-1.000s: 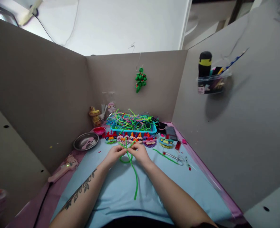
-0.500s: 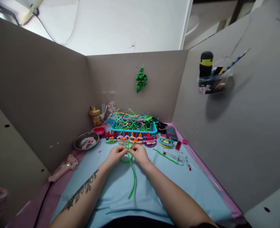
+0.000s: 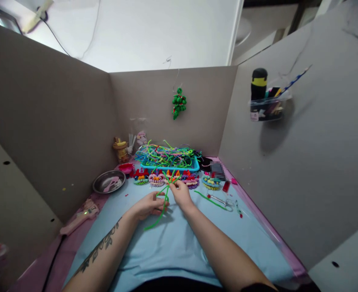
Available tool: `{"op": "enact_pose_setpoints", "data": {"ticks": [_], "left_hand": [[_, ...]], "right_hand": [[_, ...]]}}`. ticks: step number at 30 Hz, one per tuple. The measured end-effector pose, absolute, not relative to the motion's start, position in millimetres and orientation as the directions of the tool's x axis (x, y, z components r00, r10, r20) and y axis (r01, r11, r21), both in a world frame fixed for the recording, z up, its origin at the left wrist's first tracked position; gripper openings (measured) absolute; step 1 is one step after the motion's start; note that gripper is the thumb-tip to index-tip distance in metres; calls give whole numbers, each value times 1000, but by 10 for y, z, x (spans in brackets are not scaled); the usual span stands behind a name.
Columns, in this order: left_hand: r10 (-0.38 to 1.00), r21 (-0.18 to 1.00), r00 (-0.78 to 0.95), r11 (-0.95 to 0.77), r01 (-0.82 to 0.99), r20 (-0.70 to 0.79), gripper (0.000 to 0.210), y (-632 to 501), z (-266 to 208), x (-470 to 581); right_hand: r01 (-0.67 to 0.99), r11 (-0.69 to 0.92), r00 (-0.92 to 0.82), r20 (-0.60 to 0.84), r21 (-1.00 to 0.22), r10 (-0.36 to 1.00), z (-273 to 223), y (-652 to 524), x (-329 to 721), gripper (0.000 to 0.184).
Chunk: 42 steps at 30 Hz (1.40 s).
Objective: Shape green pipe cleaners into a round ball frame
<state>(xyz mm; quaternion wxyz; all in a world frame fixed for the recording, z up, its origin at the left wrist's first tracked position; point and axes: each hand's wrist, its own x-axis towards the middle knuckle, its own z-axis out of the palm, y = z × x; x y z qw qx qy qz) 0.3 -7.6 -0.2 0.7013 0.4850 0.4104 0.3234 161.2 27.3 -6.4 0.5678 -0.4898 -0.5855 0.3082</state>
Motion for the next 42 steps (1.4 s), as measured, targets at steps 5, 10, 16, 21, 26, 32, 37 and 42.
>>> {"op": "enact_pose_setpoints", "data": {"ticks": [5,10,16,21,26,32,37,42], "left_hand": [[808,922,533,367,-121,-252,53,-66,-27,13],[888,960,423,252,-118,-181,40,-23,-52,70],[944,975,329,-85,208,12,23,0,-120,115],[947,926,320,-156,343,40,20,-13,-82,59],[923,928,379,-193,318,62,23,13,-95,9],[965,934,166,-240,265,201,41,110,-119,-60],[954,870,127,-300,390,272,27,115,-62,-79],[961,906,95,-277,320,260,28,130,-46,-102]], "right_hand": [[62,302,200,308,-951,930,-84,304,1612,28],[-290,169,214,109,-942,971,-152,390,1620,32],[-381,-97,37,-120,-920,992,-158,436,1702,23],[-354,-112,49,-138,-929,989,-181,442,1707,23],[-321,-64,110,-104,-945,988,-190,421,1650,28],[-248,12,157,-28,-969,987,-170,334,1602,29],[-107,59,149,43,-992,988,-162,288,1563,27],[18,141,152,142,-990,978,-140,268,1582,27]]}}
